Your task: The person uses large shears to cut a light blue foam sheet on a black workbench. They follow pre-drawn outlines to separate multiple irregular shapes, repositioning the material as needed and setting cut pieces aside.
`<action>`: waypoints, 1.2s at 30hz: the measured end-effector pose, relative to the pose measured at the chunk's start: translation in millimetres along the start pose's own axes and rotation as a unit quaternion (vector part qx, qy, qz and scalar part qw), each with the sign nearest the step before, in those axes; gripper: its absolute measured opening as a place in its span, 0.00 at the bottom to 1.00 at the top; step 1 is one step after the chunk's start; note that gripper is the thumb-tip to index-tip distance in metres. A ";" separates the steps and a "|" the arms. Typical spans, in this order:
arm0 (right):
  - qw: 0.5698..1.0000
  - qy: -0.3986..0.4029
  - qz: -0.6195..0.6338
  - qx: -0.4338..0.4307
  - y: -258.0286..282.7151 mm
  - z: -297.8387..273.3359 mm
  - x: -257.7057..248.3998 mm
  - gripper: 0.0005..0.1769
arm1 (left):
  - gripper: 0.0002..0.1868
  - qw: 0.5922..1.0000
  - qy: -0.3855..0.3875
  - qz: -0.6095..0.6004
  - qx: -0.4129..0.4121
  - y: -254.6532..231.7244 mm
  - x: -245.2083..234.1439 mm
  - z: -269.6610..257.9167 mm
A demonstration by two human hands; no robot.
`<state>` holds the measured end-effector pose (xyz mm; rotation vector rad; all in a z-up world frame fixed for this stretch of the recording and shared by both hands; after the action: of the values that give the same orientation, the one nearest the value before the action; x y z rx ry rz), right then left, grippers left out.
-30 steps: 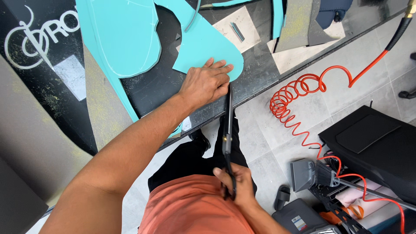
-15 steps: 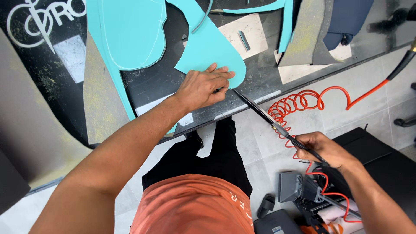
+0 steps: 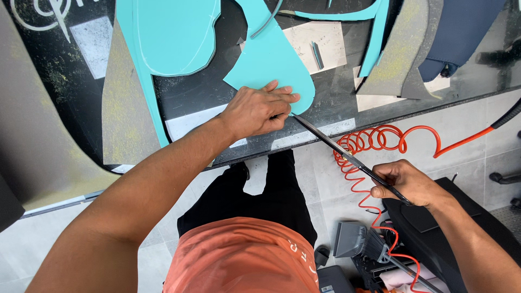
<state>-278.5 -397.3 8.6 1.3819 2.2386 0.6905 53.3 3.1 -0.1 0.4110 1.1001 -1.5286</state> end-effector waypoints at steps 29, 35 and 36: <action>0.998 0.063 0.001 0.015 33.9 -5.5 -43.2 0.37 | 0.11 1.000 -0.003 -0.019 -0.025 -1.1 -0.9 1.2; 0.998 0.043 -0.044 0.021 22.8 6.8 -51.6 0.34 | 0.12 1.000 -0.002 -0.013 -0.017 -0.2 3.4 -1.6; 0.997 0.043 -0.057 0.015 20.0 7.5 -53.9 0.34 | 0.12 1.000 0.002 -0.015 -0.015 -0.4 5.2 -1.9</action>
<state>-237.6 -437.0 19.7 1.2488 2.3831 0.6906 50.9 1.6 -4.9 0.3796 1.1361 -1.5362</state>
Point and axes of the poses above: each hand's wrist, its own z-axis towards the middle knuckle, its own x-axis out of the palm, y = z × x, the point moved 3 cm from there along z, towards the middle knuckle, and after that the axes turned 5 degrees about x, right-handed, at the moved point
